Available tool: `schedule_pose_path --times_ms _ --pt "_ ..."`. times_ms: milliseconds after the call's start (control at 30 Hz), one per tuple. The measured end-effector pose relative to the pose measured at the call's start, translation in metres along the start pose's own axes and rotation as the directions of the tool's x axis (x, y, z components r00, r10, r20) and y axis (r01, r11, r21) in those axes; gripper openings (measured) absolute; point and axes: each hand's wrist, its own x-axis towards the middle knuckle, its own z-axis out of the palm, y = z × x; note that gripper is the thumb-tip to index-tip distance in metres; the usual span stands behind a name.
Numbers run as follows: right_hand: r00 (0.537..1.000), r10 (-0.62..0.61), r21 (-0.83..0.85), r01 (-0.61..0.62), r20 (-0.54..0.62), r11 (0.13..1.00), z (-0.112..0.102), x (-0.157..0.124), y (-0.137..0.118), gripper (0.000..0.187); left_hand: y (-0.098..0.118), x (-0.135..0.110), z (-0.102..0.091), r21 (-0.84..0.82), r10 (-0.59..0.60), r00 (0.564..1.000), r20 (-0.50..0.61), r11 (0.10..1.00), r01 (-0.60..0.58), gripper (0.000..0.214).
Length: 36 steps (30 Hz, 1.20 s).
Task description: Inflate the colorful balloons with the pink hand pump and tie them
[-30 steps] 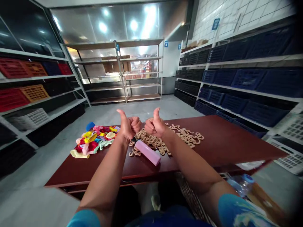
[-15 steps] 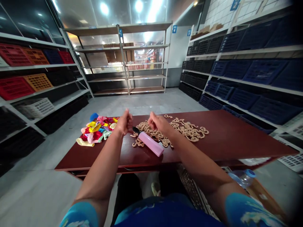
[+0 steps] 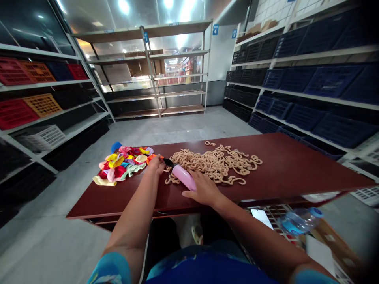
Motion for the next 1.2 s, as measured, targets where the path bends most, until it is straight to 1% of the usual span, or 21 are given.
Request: schedule_pose_path --times_ms 100,167,233,300,400,533,633,700,833,933,967,1033,1133,1200 --pt "1.0 0.002 -0.037 -0.001 0.012 0.999 0.006 -0.003 0.001 0.068 -0.004 0.008 0.007 -0.035 -0.049 0.999 -0.007 0.998 0.048 0.025" --pt "1.0 0.013 -0.04 -0.013 -0.009 0.999 0.008 -0.007 0.0 0.062 -0.005 0.01 0.007 -0.076 -0.089 0.996 0.029 0.993 0.091 0.026" --pt "0.999 0.021 -0.031 -0.022 -0.032 0.999 0.009 -0.01 -0.001 0.062 -0.006 0.009 0.007 -0.134 -0.106 0.991 0.076 0.984 0.115 0.026" --pt "0.998 0.015 -0.013 -0.015 -0.053 1.0 0.009 -0.013 -0.001 0.061 -0.005 0.007 0.007 -0.169 -0.085 0.988 0.13 0.98 0.107 0.026" --pt "0.996 -0.004 0.02 0.006 -0.09 1.0 0.009 -0.016 0.001 0.06 -0.002 0.005 0.008 -0.189 -0.005 0.978 0.209 0.981 0.045 0.033" --pt "0.992 -0.018 0.065 0.027 -0.123 0.998 0.008 -0.018 0.003 0.061 0.003 -0.001 0.01 -0.224 0.089 0.974 0.208 0.974 -0.041 0.035" --pt "0.99 -0.023 0.087 0.035 -0.137 0.996 0.008 -0.019 0.004 0.064 0.006 -0.006 0.012 -0.233 0.13 0.949 0.287 0.971 -0.062 0.031" --pt "0.99 -0.021 0.086 0.034 -0.141 0.996 0.008 -0.019 0.004 0.064 0.007 -0.009 0.012 -0.235 0.136 0.932 0.335 0.97 -0.056 0.029" --pt "0.993 -0.023 0.071 0.031 -0.119 0.997 0.008 -0.02 0.003 0.064 0.008 -0.012 0.01 -0.279 0.078 0.929 0.361 0.96 0.027 0.026" --pt "0.994 -0.028 0.073 0.036 -0.106 0.997 0.006 -0.022 0.004 0.064 0.008 -0.014 0.009 -0.309 0.078 0.903 0.423 0.949 0.063 0.035" --pt "0.994 -0.03 0.075 0.038 -0.103 0.996 0.006 -0.023 0.004 0.064 0.008 -0.015 0.009 -0.311 0.088 0.892 0.443 0.949 0.061 0.039" --pt "0.995 -0.03 0.086 0.038 -0.094 0.996 0.004 -0.025 0.005 0.064 0.009 -0.018 0.01 -0.3 0.102 0.886 0.453 0.953 0.043 0.046" --pt "0.997 -0.008 0.112 0.016 -0.072 0.994 -0.001 -0.027 0.007 0.064 0.009 -0.022 0.013 -0.286 0.113 0.888 0.447 0.958 0.022 0.049" --pt "0.998 0.003 0.132 0.005 -0.057 0.991 -0.004 -0.027 0.009 0.066 0.009 -0.025 0.016 -0.3 0.113 0.881 0.459 0.953 0.035 0.049"
